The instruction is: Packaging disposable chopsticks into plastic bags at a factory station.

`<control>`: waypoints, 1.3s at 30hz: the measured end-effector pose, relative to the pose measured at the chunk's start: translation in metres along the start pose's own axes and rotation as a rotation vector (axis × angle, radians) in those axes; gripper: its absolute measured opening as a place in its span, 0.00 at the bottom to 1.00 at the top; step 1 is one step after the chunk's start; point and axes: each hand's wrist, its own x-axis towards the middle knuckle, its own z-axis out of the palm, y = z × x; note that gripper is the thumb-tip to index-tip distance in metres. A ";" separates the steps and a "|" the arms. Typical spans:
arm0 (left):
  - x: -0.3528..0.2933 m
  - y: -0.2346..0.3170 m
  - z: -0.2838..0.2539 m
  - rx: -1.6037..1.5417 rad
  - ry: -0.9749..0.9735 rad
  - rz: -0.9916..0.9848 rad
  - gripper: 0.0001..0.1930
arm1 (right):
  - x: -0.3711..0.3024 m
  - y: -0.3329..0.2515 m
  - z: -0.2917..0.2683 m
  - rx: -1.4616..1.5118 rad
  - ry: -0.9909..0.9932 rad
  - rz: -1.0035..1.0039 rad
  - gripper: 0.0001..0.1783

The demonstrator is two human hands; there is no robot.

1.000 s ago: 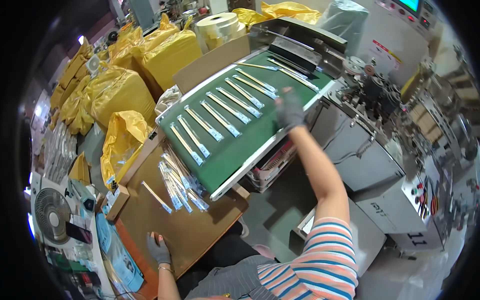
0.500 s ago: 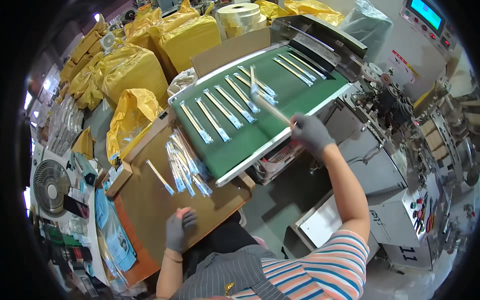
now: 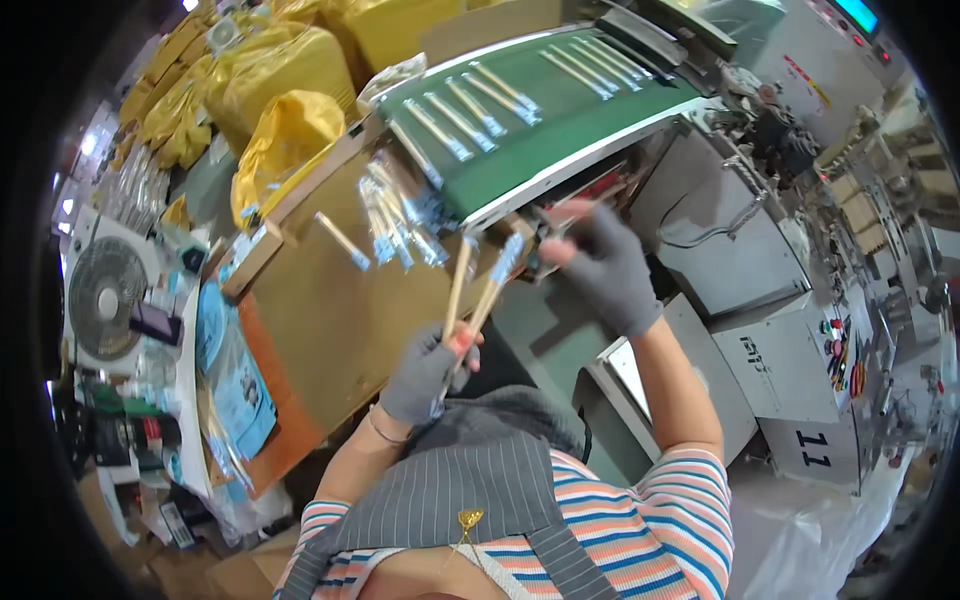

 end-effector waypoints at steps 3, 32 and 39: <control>-0.021 0.007 -0.010 0.035 0.174 0.146 0.11 | -0.002 -0.009 0.040 0.273 -0.133 0.249 0.14; -0.109 0.020 -0.076 -0.376 0.417 0.490 0.16 | -0.041 -0.034 0.185 -0.328 -0.621 -1.342 0.10; -0.096 0.011 -0.061 -0.494 0.049 0.453 0.16 | -0.010 -0.001 0.198 0.547 -0.836 0.457 0.28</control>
